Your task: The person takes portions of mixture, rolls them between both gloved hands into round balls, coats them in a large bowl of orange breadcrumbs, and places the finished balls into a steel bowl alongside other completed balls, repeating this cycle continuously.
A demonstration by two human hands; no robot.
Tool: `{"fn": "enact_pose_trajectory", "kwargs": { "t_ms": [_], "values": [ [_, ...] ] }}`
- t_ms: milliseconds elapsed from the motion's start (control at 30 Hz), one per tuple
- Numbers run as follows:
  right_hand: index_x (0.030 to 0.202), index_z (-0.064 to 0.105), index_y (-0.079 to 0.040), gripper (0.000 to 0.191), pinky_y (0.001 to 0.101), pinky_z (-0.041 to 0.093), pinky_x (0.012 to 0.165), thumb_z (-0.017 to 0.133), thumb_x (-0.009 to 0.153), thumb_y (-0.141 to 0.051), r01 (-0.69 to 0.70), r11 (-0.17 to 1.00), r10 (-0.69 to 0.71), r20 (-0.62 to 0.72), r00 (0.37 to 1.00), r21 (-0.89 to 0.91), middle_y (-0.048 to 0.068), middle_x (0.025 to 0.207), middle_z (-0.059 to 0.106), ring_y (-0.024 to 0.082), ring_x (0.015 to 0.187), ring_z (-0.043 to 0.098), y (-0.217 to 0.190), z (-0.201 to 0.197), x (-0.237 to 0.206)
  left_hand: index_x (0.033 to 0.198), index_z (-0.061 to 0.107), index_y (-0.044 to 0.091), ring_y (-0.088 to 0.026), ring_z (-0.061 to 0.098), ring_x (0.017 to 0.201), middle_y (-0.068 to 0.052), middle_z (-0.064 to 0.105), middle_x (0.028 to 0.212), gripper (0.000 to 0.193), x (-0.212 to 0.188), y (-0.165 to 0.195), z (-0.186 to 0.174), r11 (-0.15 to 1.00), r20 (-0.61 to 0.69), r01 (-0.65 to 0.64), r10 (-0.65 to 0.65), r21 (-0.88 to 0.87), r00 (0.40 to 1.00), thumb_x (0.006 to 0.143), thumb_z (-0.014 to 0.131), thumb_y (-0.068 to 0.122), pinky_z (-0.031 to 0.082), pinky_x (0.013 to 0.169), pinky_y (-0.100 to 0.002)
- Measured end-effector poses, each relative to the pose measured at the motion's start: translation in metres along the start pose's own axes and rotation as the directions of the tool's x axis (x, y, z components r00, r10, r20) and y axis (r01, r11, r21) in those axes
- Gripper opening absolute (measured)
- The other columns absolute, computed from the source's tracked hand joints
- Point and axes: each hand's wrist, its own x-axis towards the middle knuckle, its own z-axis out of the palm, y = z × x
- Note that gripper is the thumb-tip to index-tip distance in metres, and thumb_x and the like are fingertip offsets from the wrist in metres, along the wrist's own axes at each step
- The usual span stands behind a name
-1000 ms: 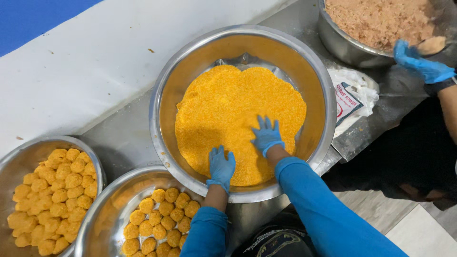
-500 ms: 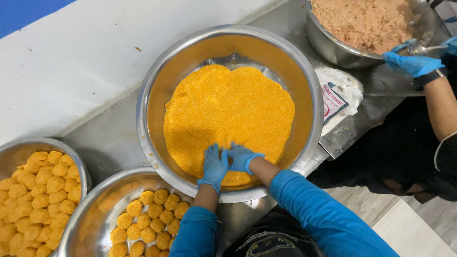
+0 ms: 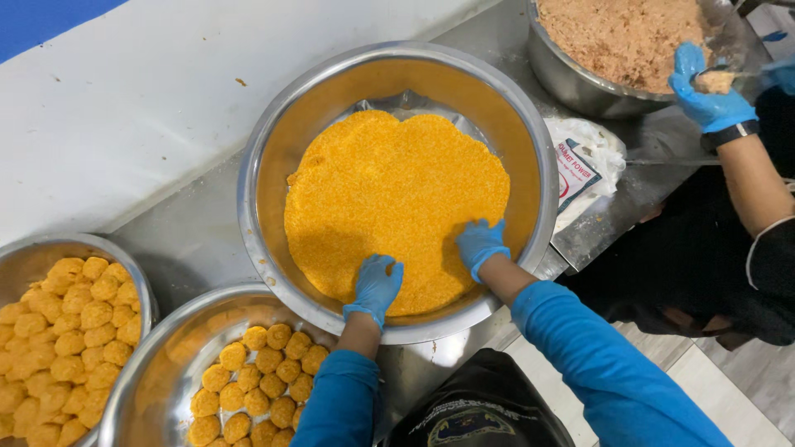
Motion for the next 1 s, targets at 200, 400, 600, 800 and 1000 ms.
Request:
{"fn": "enact_pose_trajectory", "kwargs": {
  "t_ms": [200,400,600,800,1000],
  "values": [
    [0.146,0.048,-0.011,0.076,0.0454,0.046,0.110,0.076,0.084,-0.045,-0.056,0.855,-0.110,0.286,0.952,0.516,0.021,0.144,0.057,0.038,0.132,0.056,-0.027,0.004,-0.009,0.096,0.073,0.008,-0.039,0.061,0.110,-0.018,0.069,0.111,0.031,-0.002,0.010,-0.008,0.991,0.092,0.122,-0.117,-0.047,0.989,0.089,0.066,0.037,0.049,0.096,-0.050],
    [0.128,0.066,-0.017,0.049,0.0486,0.050,0.098,0.075,0.086,-0.041,0.363,0.705,-0.363,-0.129,0.923,0.609,0.016,0.122,0.070,0.038,0.114,0.064,-0.085,0.009,-0.022,0.110,0.071,0.008,-0.036,0.066,0.111,-0.018,0.071,0.116,0.032,-0.003,0.003,-0.003,0.956,0.144,0.121,-0.085,-0.266,0.986,0.095,0.059,0.034,0.052,0.096,-0.044],
    [0.126,0.070,-0.018,0.043,0.0434,0.054,0.100,0.059,0.084,-0.015,0.299,0.560,0.035,-0.382,0.923,0.773,0.012,0.120,0.075,0.033,0.113,0.069,-0.074,-0.036,-0.033,0.137,0.058,0.007,-0.028,0.063,0.125,-0.014,0.062,0.140,0.042,0.006,0.011,0.006,0.703,0.080,0.077,-0.028,-0.707,0.996,0.100,0.055,0.027,0.052,0.103,-0.039],
    [0.140,0.062,-0.010,0.050,0.0517,0.035,0.116,0.063,0.095,-0.030,0.631,0.549,0.037,-0.770,0.637,0.548,0.019,0.143,0.061,0.042,0.137,0.050,-0.084,-0.047,-0.023,0.152,0.046,0.011,-0.025,0.056,0.132,-0.014,0.054,0.147,0.052,0.026,0.052,-0.009,-0.101,0.245,0.269,0.201,-0.958,0.949,0.116,0.038,0.047,0.049,0.108,-0.039],
    [0.150,0.047,-0.008,0.065,0.0430,0.038,0.117,0.045,0.105,-0.055,-0.218,-0.497,0.133,0.322,0.937,0.840,0.010,0.150,0.053,0.029,0.143,0.048,-0.071,-0.028,0.017,0.156,0.038,0.011,-0.028,0.040,0.146,-0.012,0.036,0.163,0.057,0.021,0.118,-0.058,0.218,0.078,0.114,-0.168,-0.969,0.983,0.108,0.044,0.042,0.035,0.116,-0.039]
  ]
}}
